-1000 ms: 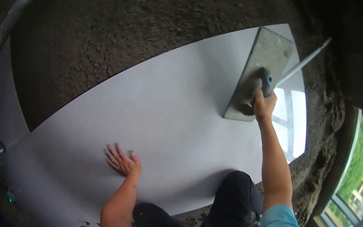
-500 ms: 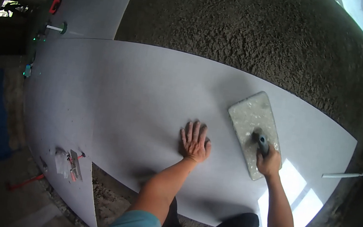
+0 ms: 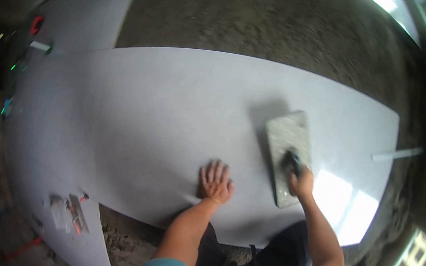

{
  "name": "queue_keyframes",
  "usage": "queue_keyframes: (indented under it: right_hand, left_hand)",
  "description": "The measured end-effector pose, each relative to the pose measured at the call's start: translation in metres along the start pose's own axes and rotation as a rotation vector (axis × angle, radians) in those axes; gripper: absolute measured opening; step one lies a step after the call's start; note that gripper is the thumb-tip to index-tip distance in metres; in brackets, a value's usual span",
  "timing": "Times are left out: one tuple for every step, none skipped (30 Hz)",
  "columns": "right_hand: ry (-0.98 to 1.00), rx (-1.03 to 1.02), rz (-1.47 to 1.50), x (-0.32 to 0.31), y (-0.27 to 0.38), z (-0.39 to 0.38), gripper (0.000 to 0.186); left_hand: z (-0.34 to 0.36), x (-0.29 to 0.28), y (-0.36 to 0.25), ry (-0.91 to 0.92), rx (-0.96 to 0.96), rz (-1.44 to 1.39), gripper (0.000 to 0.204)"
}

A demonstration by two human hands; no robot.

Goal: Measuring and preparing a floor area with a sand-cement mix for laying tiles.

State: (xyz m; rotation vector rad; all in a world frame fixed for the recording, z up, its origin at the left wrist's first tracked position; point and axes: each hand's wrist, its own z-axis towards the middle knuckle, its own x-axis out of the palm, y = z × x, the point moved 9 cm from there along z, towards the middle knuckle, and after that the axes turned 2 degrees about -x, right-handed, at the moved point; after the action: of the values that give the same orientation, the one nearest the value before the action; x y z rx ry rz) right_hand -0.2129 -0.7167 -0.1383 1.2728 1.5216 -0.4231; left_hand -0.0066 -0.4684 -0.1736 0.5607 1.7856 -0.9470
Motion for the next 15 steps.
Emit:
queue_keyframes:
  right_hand:
    - [0.147,0.128,-0.063,0.029,-0.016,0.012,0.036]
    - [0.19,0.192,0.028,0.033,-0.001,0.015,0.029]
    - [0.165,0.18,0.06,0.032,0.008,0.027,0.03]
    - [0.116,0.147,0.088,0.019,0.007,0.033,0.031]
    - [0.037,0.126,0.11,0.006,-0.001,0.035,0.031]
    - [-0.092,0.055,0.188,-0.011,-0.015,0.024,0.032]
    - [-0.13,0.048,0.3,-0.025,-0.017,0.006,0.032]
    - [-0.144,0.126,0.301,-0.033,-0.042,-0.032,0.032]
    - [-0.258,0.143,0.418,-0.051,-0.06,-0.07,0.032]
    - [-0.39,0.15,0.529,-0.067,-0.081,-0.1,0.032]
    - [-0.432,0.221,0.527,-0.068,-0.108,-0.127,0.032]
    - [-0.439,0.34,0.477,-0.063,-0.138,-0.148,0.032]
    - [-0.438,0.448,0.434,-0.059,-0.167,-0.165,0.033]
    - [-0.374,0.584,0.362,-0.05,-0.212,-0.172,0.037]
    - [-0.41,0.62,0.366,-0.055,-0.248,-0.176,0.037]
  left_hand:
    - [-0.006,-0.01,0.004,-0.158,0.062,-0.006,0.062]
    - [-0.009,-0.013,0.013,-0.121,0.043,0.044,0.06]
    - [-0.012,-0.017,0.018,-0.211,0.072,0.074,0.06]
    - [-0.009,-0.017,0.009,-0.2,0.087,0.101,0.062]
    - [-0.009,-0.011,0.005,-0.17,0.078,0.127,0.062]
    - [-0.011,-0.014,-0.012,-0.194,0.134,0.155,0.063]
    - [-0.012,-0.008,-0.001,-0.228,0.14,0.207,0.064]
    - [-0.013,-0.01,-0.013,-0.199,0.135,0.211,0.064]
    - [-0.015,-0.017,-0.022,-0.234,0.178,0.213,0.063]
    - [-0.017,-0.02,-0.021,-0.281,0.173,0.234,0.062]
    - [-0.017,-0.02,-0.016,-0.284,0.174,0.241,0.061]
    - [-0.017,-0.017,-0.008,-0.276,0.158,0.298,0.059]
    - [-0.018,-0.016,0.0,-0.303,0.18,0.314,0.059]
    - [-0.024,-0.01,-0.008,-0.289,0.179,0.332,0.058]
    - [-0.028,-0.003,-0.014,-0.292,0.228,0.317,0.058]
